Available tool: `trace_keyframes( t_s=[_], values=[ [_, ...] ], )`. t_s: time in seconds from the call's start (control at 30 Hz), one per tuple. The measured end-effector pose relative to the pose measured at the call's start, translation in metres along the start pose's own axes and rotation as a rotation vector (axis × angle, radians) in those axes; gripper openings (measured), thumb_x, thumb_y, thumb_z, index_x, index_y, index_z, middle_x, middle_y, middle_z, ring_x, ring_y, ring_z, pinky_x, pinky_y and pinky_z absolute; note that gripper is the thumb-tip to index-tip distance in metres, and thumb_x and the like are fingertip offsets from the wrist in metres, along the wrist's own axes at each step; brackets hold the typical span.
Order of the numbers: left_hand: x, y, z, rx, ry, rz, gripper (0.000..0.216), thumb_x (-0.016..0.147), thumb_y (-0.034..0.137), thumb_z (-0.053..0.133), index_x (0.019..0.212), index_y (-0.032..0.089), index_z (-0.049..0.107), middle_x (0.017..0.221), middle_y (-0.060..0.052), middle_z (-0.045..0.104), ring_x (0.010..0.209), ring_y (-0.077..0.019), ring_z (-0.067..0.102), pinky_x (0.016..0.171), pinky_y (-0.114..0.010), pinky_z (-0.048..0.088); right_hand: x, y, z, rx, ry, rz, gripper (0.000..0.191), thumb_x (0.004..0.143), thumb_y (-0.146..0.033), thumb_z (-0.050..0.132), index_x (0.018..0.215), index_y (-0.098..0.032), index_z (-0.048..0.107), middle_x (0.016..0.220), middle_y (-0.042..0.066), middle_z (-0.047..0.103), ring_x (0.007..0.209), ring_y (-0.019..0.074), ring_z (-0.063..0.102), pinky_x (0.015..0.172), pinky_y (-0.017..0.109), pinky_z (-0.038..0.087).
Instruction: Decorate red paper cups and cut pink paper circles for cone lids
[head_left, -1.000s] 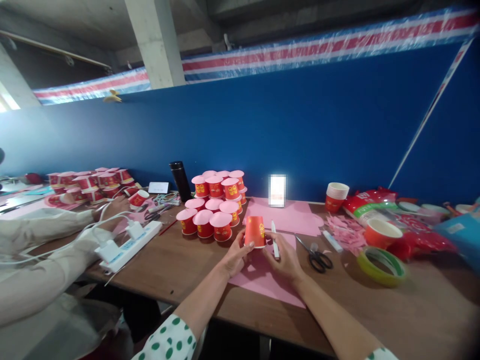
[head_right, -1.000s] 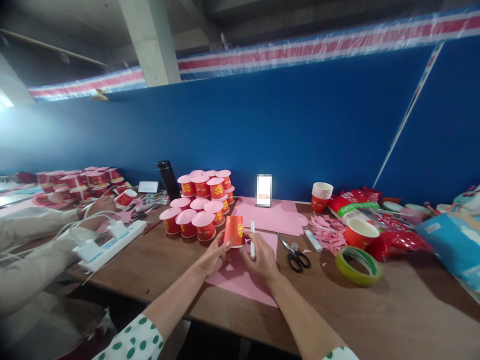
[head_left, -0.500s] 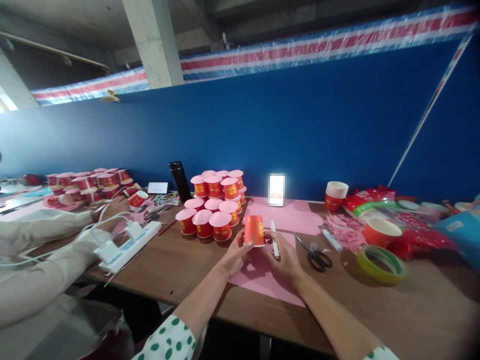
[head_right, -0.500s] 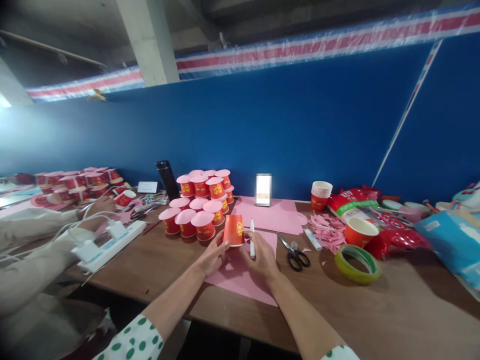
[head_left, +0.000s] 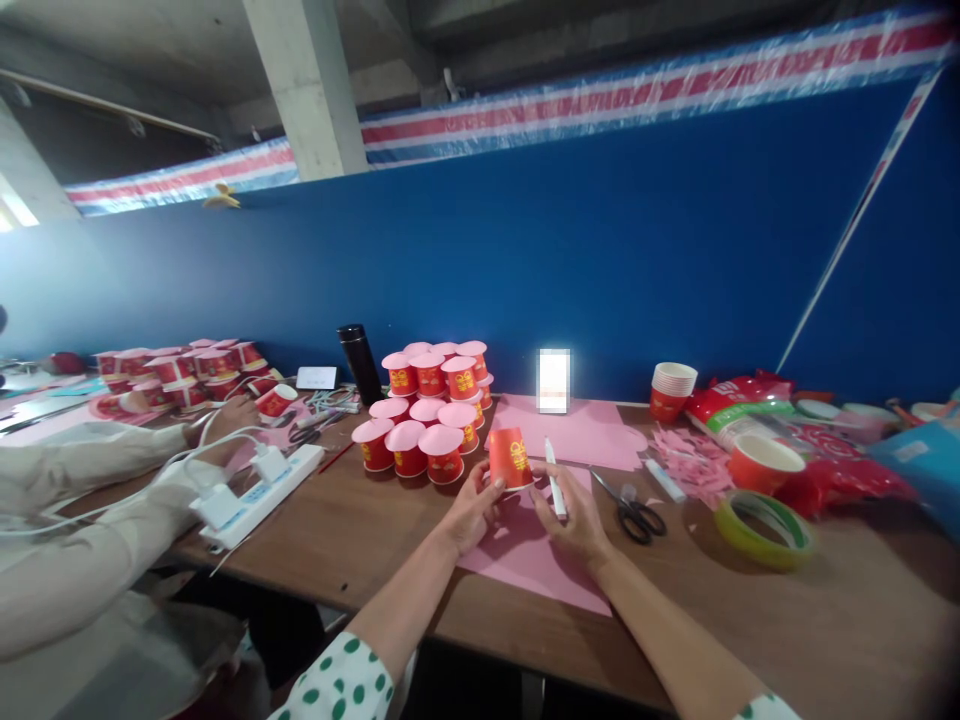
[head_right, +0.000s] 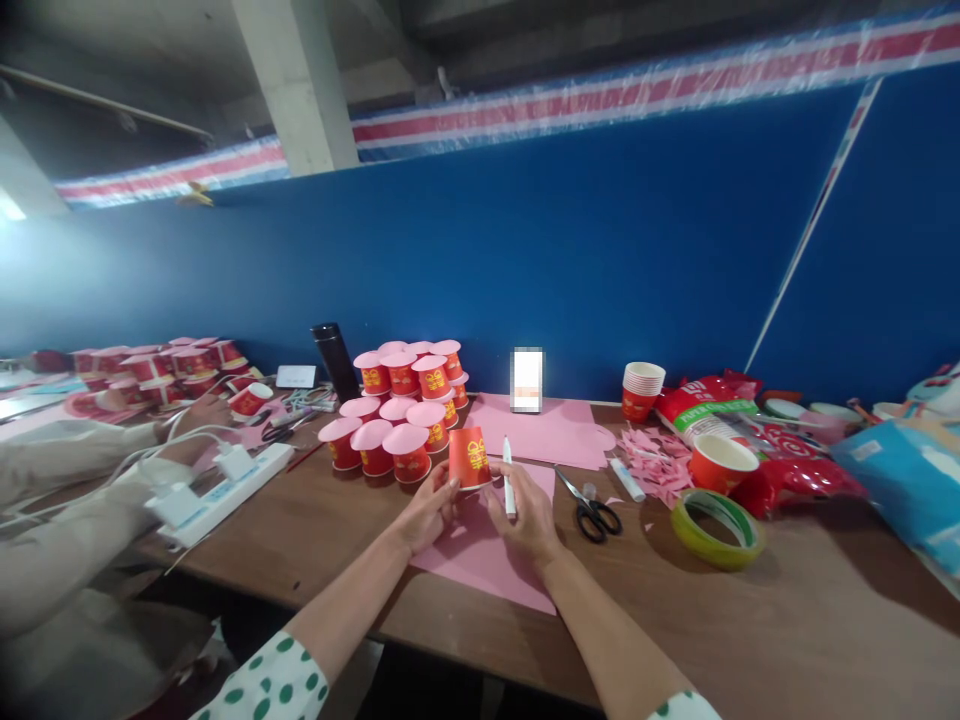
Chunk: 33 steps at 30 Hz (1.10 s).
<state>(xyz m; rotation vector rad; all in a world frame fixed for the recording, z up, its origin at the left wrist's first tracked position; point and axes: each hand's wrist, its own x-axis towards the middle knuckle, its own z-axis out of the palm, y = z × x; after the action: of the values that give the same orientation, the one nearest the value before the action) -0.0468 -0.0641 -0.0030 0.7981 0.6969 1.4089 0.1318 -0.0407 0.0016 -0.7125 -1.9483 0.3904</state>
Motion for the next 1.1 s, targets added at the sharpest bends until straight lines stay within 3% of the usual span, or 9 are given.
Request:
trace_keyframes(
  t_s=[0.23,0.57,0.83,1.1],
  values=[
    [0.0003,0.0009,-0.0012,0.012,-0.006,-0.018,0.046,0.076,0.029,0.071,0.115,0.020,0.050,0.113,-0.011,0.063,0.094,-0.0197,0.066,0.078,-0.030,0.051,-0.0003,-0.0015,0.0003,0.009,-0.002,0.009,0.035,0.087,-0.022,0.051,0.122,-0.021,0.051,0.113,0.010,0.060,0.095,0.0203,0.060,0.086,0.036,0.049],
    [-0.0013,-0.0009,-0.0019,0.046,-0.030,-0.001,0.040,0.072,0.027,0.074,0.106,0.014,0.060,0.091,-0.009,0.070,0.077,-0.0162,0.066,0.072,-0.026,0.048,-0.0008,-0.0058,0.0004,0.005,-0.040,-0.048,0.035,0.088,-0.020,0.048,0.122,-0.022,0.050,0.110,0.009,0.061,0.093,0.0192,0.061,0.083,0.034,0.051],
    [-0.0021,0.0019,-0.0002,-0.008,-0.040,0.011,0.038,0.074,0.029,0.073,0.106,0.014,0.060,0.094,-0.010,0.070,0.086,-0.0201,0.067,0.080,-0.032,0.049,-0.0008,-0.0073,0.0009,-0.007,-0.033,-0.065,0.036,0.087,-0.018,0.049,0.122,-0.023,0.049,0.108,0.009,0.062,0.096,0.0198,0.061,0.085,0.034,0.051],
    [-0.0030,0.0051,0.0033,-0.079,0.033,-0.031,0.032,0.076,0.032,0.070,0.103,0.019,0.058,0.102,-0.008,0.069,0.090,-0.0192,0.066,0.083,-0.033,0.051,-0.0012,-0.0075,0.0007,-0.014,-0.023,-0.101,0.036,0.086,-0.017,0.049,0.122,-0.022,0.050,0.109,0.009,0.063,0.095,0.0189,0.063,0.084,0.032,0.052]
  ],
)
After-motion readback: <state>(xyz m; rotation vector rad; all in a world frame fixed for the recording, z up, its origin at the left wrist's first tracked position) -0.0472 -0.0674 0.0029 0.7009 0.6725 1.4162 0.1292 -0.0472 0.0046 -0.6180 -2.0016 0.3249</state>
